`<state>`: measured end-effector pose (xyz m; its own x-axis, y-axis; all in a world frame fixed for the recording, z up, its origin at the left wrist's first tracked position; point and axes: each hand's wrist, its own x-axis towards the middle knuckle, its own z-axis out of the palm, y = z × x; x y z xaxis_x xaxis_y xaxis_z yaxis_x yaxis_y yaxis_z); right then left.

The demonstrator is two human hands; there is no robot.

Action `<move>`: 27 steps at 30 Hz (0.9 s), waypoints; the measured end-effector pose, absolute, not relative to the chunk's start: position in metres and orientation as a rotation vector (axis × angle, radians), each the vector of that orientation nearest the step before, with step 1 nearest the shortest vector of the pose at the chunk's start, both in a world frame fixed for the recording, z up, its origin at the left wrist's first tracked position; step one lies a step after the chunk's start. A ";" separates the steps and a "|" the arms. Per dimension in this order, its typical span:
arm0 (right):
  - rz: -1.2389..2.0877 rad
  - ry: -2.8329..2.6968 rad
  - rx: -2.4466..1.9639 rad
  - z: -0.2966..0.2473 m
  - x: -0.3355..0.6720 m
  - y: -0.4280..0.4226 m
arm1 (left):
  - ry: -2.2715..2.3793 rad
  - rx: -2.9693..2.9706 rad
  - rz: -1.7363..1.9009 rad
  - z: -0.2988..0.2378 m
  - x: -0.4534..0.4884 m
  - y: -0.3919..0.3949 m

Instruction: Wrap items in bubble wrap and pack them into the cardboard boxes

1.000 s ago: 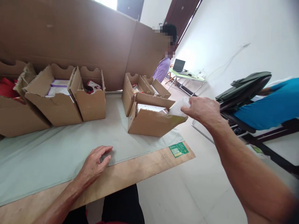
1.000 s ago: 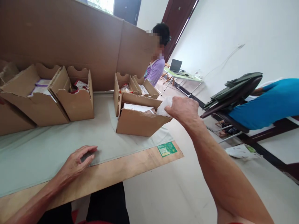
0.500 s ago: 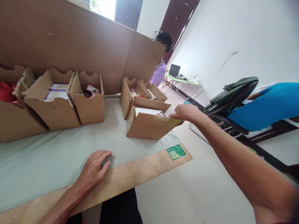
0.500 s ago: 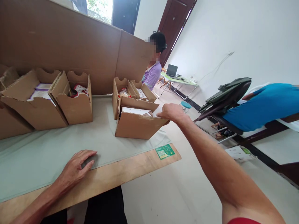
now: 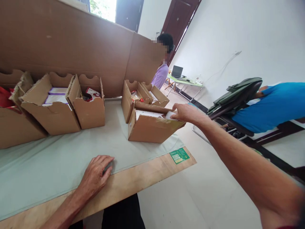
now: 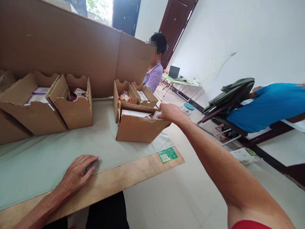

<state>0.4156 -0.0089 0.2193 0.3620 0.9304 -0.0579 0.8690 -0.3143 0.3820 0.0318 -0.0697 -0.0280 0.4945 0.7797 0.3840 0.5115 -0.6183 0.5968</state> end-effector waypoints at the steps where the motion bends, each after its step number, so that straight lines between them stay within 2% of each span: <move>1: 0.256 1.571 2.302 0.218 0.415 -0.009 | 1.070 2.340 0.901 -0.029 0.032 -0.070; 5: 0.268 1.554 2.357 0.213 0.408 -0.012 | 1.049 2.342 0.902 -0.030 0.032 -0.070; 15: -0.102 1.719 2.240 0.212 0.412 -0.013 | 1.043 2.380 0.900 -0.028 0.031 -0.070; 20: -0.171 1.808 2.264 0.220 0.414 -0.020 | 1.047 2.308 0.883 -0.020 0.031 -0.068; 23: -0.044 1.914 2.529 0.230 0.421 -0.047 | 1.096 2.199 0.852 -0.004 0.028 -0.071; 27: 0.353 2.006 3.086 0.214 0.444 -0.098 | 1.162 2.066 0.803 0.033 0.033 -0.079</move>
<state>0.4442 -0.0980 0.2140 0.4389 0.7870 0.4336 0.8877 -0.3052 -0.3447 0.0331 -0.0794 0.0327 0.4258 0.8823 0.2005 0.4994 -0.4140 0.7611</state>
